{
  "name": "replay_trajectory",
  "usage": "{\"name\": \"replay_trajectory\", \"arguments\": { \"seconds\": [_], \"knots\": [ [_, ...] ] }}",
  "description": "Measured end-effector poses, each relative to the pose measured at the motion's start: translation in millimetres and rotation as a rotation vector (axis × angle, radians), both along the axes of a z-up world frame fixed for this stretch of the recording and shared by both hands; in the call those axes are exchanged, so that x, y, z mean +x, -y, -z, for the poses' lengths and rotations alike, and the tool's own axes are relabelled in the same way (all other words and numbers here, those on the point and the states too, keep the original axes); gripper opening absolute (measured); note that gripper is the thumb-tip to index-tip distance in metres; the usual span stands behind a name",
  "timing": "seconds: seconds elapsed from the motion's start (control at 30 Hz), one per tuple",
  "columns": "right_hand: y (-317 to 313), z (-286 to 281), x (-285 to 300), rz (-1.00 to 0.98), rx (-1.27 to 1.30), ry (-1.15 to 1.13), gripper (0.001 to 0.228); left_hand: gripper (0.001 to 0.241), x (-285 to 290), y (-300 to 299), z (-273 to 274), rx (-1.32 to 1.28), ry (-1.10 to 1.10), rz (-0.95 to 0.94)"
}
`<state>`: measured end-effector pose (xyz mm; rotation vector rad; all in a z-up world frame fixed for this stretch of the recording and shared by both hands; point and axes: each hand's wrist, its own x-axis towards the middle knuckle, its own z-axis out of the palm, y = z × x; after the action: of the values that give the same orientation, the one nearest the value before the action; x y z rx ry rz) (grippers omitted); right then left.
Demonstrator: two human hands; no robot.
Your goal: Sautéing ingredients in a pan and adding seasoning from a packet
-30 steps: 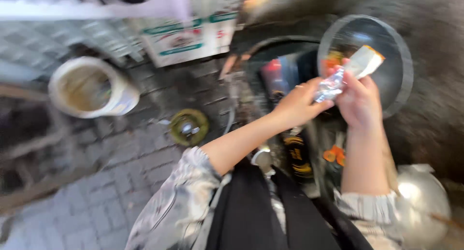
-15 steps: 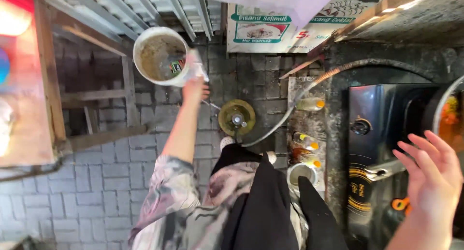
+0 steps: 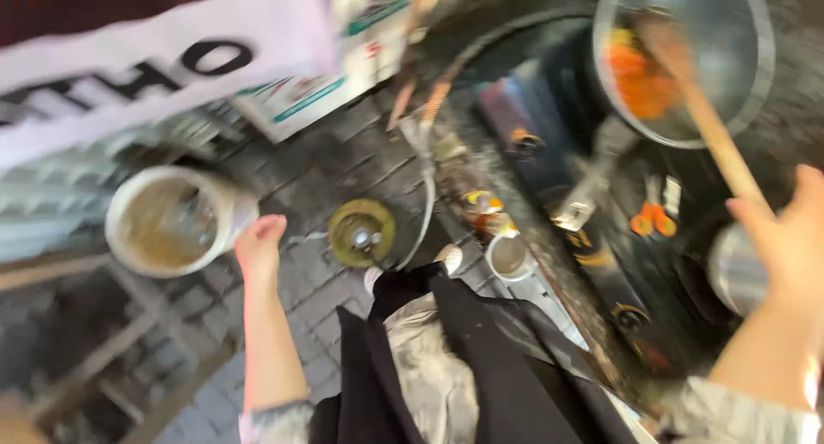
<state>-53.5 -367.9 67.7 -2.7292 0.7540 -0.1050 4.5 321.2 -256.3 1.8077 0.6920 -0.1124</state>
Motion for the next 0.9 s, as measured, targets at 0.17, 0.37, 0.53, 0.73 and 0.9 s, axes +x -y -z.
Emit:
{"name": "replay_trajectory", "arguments": {
  "seconds": [0.17,0.37,0.53,0.73,0.9],
  "knots": [
    [85,75,10,-0.165,-0.711,-0.279,0.076,0.023,18,158,-85,-0.053,0.192,0.445],
    [73,66,37,0.089,-0.194,-0.485,0.065,0.062,19,331,-169,-0.354,-0.05,0.836],
    [34,-59,18,0.087,0.035,-0.592,0.052,0.091,26,392,-216,-0.437,-0.29,1.055],
    [26,-66,50,0.073,-0.376,-0.768,0.044,0.102,28,413,-228,-0.144,-0.255,1.115],
    [12,-118,40,-0.047,-0.281,-0.896,0.048,0.091,27,419,-217,0.021,-0.211,1.057]
  ]
}}
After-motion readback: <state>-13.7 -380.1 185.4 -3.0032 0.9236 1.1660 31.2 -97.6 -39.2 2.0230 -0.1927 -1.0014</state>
